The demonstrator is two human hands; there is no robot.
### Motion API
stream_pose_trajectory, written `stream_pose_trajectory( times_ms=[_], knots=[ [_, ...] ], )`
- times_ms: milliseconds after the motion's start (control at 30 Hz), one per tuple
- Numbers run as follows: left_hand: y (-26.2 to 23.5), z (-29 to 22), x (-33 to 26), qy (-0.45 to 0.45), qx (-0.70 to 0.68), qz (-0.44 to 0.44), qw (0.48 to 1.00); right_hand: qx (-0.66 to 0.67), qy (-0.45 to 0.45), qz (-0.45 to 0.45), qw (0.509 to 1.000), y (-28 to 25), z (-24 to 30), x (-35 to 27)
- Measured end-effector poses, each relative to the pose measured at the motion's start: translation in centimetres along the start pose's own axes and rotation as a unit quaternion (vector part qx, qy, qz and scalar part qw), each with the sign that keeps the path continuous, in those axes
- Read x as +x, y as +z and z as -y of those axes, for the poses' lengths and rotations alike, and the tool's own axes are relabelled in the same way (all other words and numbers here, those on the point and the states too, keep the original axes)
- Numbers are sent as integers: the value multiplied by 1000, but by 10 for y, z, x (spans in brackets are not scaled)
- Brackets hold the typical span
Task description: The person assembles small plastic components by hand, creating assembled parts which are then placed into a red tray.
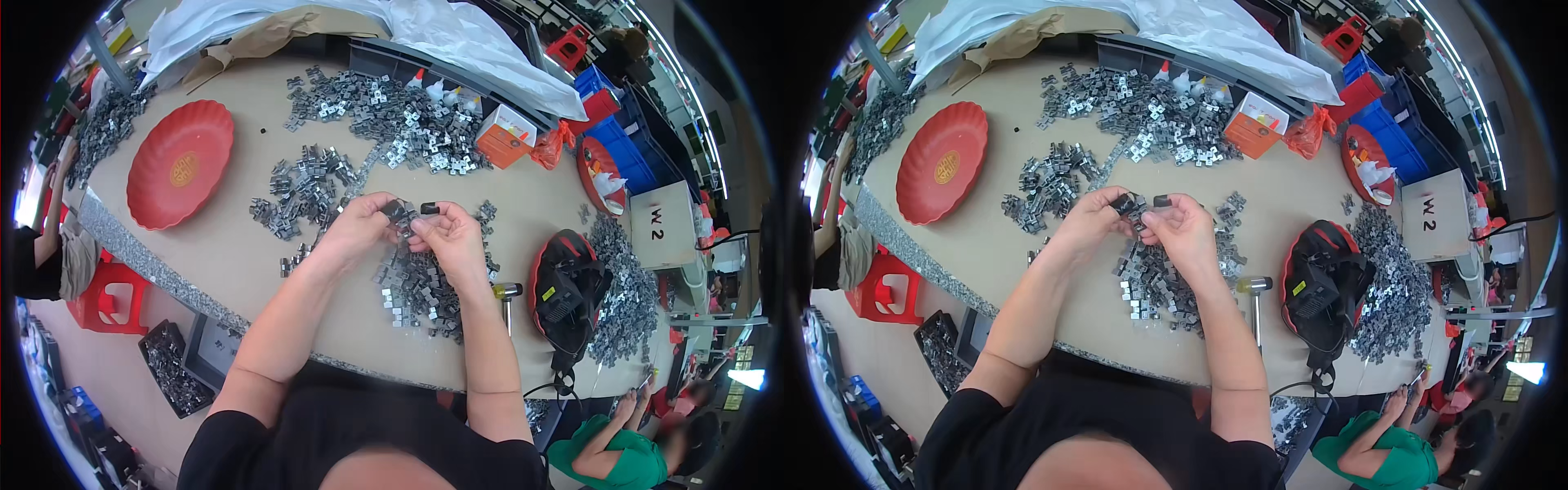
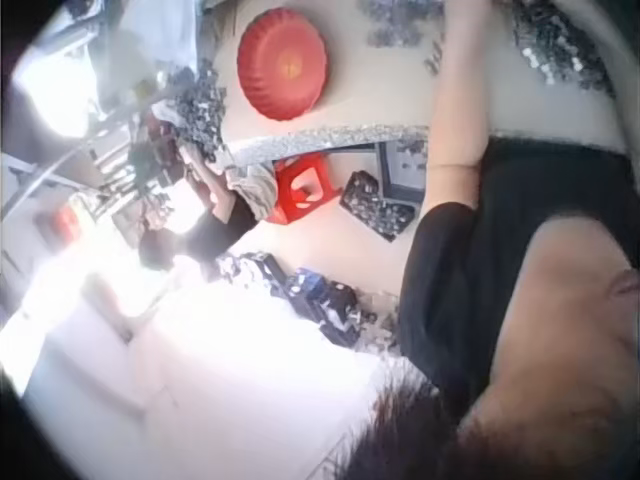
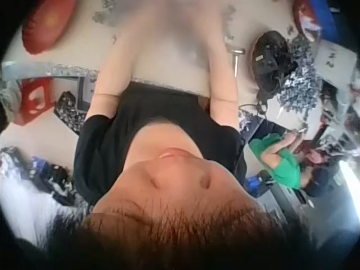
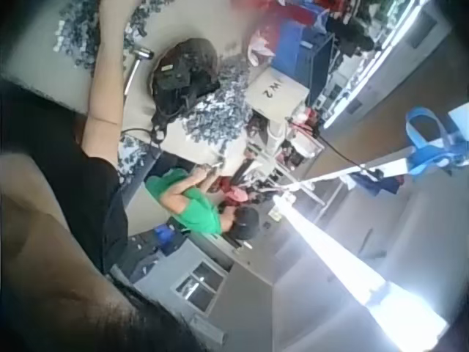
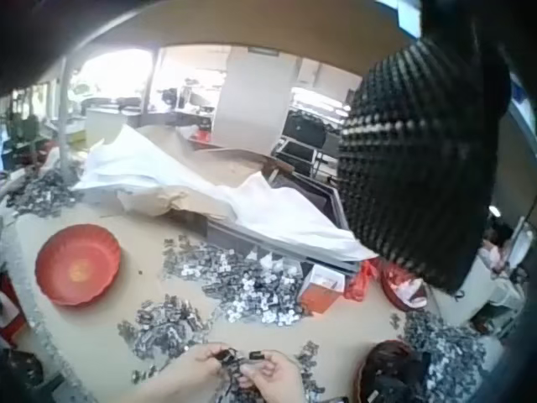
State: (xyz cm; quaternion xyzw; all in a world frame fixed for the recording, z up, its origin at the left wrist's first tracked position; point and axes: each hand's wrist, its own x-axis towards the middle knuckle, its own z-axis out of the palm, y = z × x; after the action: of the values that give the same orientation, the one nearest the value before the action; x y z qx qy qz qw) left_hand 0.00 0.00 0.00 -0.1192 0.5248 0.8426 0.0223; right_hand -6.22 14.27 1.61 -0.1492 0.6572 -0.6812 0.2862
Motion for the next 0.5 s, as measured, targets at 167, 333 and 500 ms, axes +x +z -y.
stream_pose_trajectory(
  times_ms=[167, 333, 500],
  knots=[
    [6, 2, -2, 37, 69, -40, 996, 9, 18, 2, 1000, 1, 1, -2],
    [5, 3, -2, 39, 61, -52, 996, 10, 14, -12, 1000, 4, -2, -1],
    [5, 1, -3, 30, 59, -54, 996, -4, 10, -26, 1000, 6, -2, -2]
  ],
)
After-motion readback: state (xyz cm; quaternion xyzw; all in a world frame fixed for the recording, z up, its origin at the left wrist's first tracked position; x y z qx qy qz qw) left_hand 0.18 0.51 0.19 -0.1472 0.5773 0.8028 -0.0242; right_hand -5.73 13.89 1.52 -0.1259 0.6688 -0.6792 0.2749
